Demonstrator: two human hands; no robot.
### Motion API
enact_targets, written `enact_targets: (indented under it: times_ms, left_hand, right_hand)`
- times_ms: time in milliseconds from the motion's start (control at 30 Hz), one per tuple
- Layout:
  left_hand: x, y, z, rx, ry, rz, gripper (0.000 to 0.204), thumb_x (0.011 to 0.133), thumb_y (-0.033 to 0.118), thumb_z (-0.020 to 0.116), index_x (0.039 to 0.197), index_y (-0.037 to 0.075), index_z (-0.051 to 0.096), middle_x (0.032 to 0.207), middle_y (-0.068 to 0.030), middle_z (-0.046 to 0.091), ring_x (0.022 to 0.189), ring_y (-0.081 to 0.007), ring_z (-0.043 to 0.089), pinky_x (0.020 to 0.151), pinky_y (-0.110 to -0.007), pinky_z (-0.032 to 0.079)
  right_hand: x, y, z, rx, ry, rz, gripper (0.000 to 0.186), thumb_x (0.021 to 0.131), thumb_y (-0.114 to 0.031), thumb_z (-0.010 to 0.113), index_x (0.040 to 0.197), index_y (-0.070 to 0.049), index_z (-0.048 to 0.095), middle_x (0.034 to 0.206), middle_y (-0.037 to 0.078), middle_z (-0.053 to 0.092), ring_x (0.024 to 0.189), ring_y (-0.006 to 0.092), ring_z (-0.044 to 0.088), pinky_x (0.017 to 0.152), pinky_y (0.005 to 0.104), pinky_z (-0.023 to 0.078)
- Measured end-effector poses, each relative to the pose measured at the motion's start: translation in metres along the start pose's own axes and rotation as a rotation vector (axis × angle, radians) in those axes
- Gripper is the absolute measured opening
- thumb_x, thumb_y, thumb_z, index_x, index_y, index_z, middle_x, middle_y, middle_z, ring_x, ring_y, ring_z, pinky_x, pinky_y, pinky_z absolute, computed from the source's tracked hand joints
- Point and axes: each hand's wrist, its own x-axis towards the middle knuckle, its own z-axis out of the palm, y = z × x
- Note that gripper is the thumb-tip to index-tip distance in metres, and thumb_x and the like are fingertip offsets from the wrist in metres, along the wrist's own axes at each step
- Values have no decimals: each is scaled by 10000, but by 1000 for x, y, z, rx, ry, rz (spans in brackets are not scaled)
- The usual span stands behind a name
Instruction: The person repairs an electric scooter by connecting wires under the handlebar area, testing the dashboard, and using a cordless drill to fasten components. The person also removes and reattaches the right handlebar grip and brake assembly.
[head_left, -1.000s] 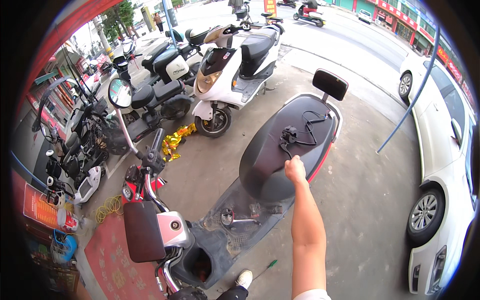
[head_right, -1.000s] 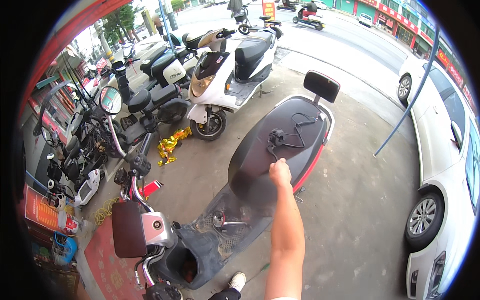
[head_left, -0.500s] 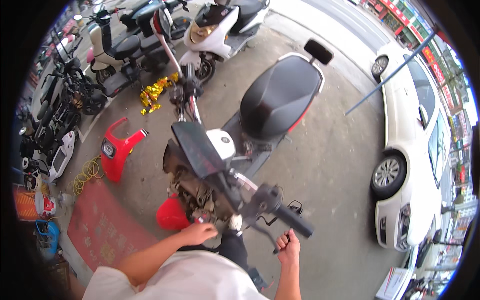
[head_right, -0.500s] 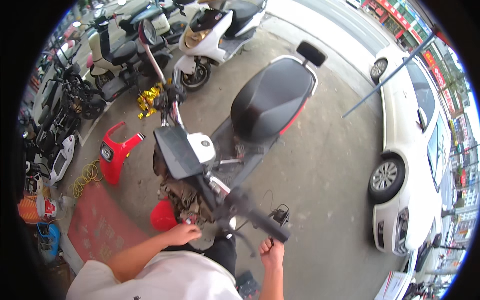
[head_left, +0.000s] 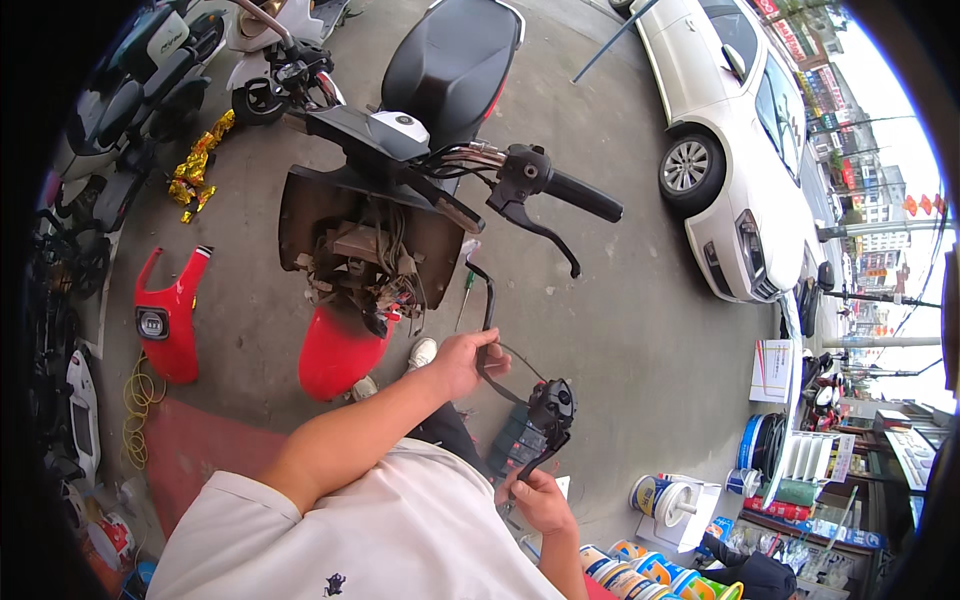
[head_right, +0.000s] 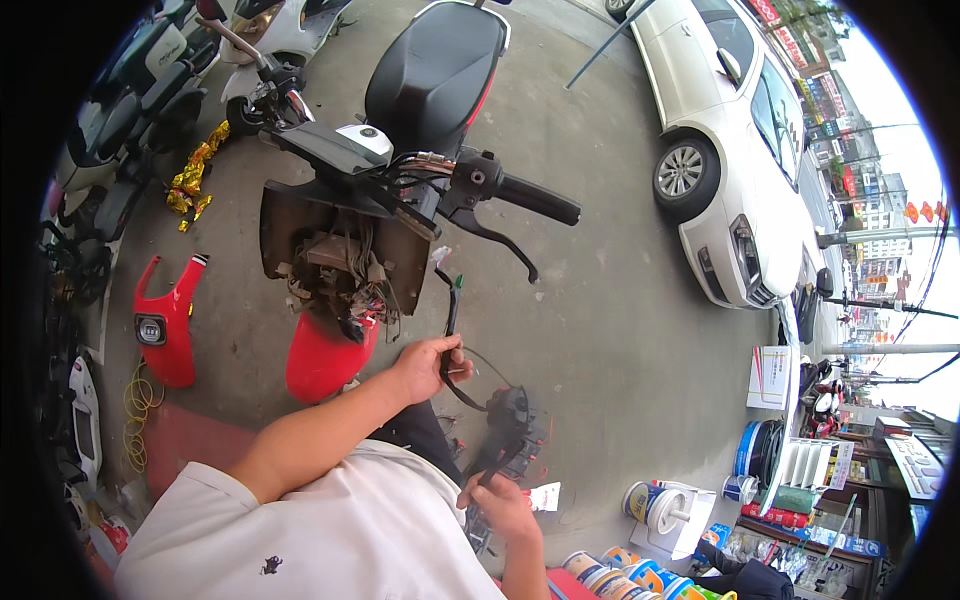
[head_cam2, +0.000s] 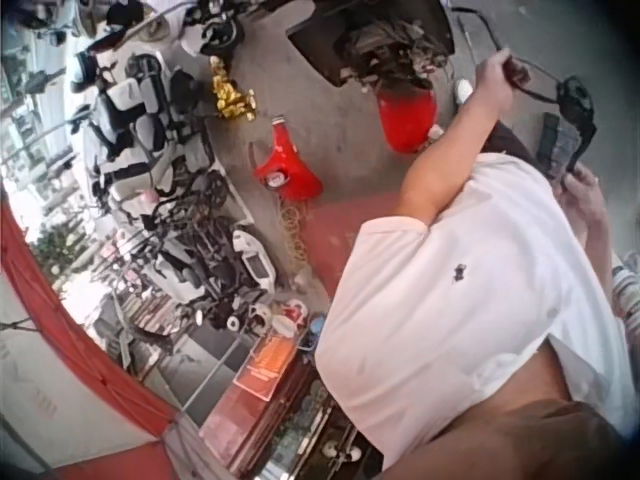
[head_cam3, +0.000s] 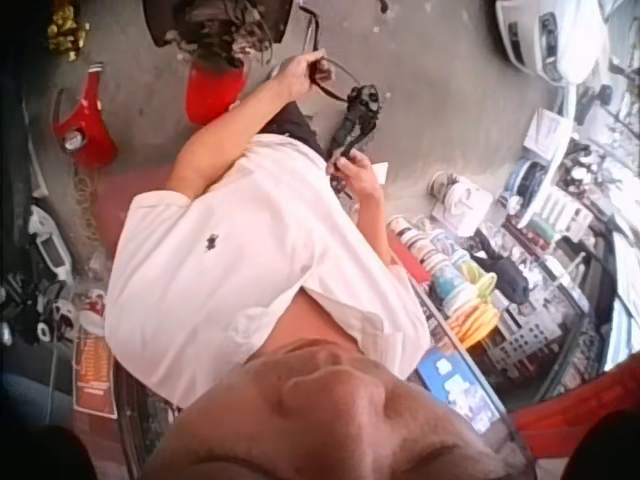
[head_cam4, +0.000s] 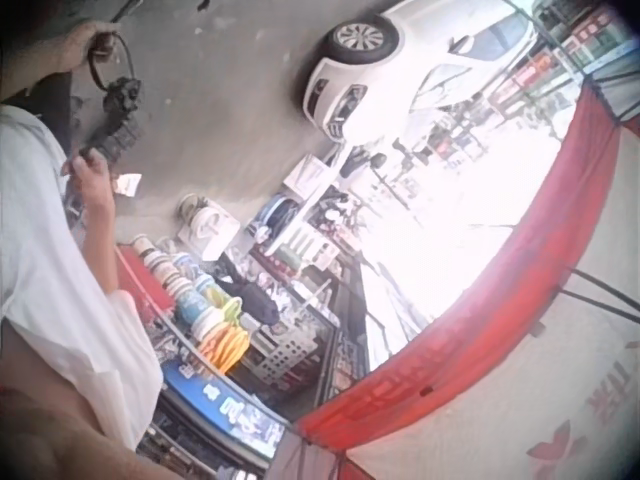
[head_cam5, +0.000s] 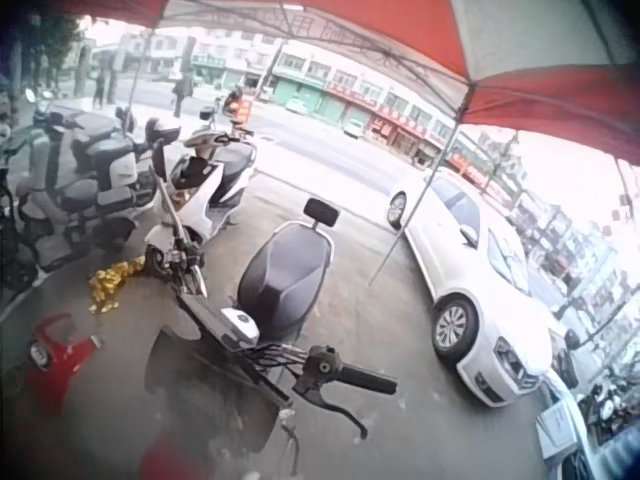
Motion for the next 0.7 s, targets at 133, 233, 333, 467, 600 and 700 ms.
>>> enact_targets:
  times_ms: [133, 233, 333, 467, 600, 700]
  left_hand:
    - [-59, 13, 18, 323, -254, -79, 301, 1027, 311, 494, 805, 108, 510, 624, 51, 395, 497, -90, 311, 524, -287, 325]
    - [-94, -14, 22, 868, -421, 76, 345, 1020, 365, 494, 858, 66, 559, 665, 29, 461, 521, -96, 418, 514, -294, 386]
    - [-95, -25, 23, 1416, -443, 130, 416, 1004, 357, 505, 1250, 29, 577, 879, -78, 636, 754, -209, 639, 606, -332, 557]
    - [-70, -42, -14, 1551, -451, 205, 469, 1012, 348, 469, 1381, 58, 486, 1133, -197, 647, 965, -303, 658, 730, -372, 581]
    - [-77, -25, -40, 1648, -380, 104, 441, 1013, 357, 444, 1335, 62, 506, 1146, -243, 635, 1069, -356, 630, 847, -417, 539]
    - [-89, -22, -60, 1891, -334, -12, 462, 1002, 410, 441, 1120, -3, 609, 1004, -264, 653, 981, -418, 629, 869, -476, 473]
  right_hand:
    - [2, 15, -23, -553, 145, 189, 223, 894, -187, 634, 997, 10, 648, 901, 51, 687, 797, 128, 604, 711, 298, 479]
    - [20, 28, -47, -794, 417, 9, 261, 902, -166, 630, 1083, 22, 647, 903, 85, 684, 813, 146, 622, 723, 309, 500]
    - [33, -29, -31, -452, 537, -261, 335, 1017, -228, 490, 1172, 50, 596, 977, 132, 678, 887, 202, 650, 765, 349, 526]
    - [63, -104, 58, 2, 58, -365, 439, 1022, -282, 509, 1255, 90, 517, 934, 145, 664, 824, 186, 642, 721, 311, 518]
    - [116, -133, 95, -396, -112, -200, 454, 1005, -281, 558, 1273, 81, 506, 813, 93, 627, 686, 165, 601, 630, 277, 481]
    - [149, -136, 124, -276, -253, -137, 377, 1001, -262, 569, 1193, 60, 536, 733, 50, 576, 590, 131, 533, 546, 254, 421]
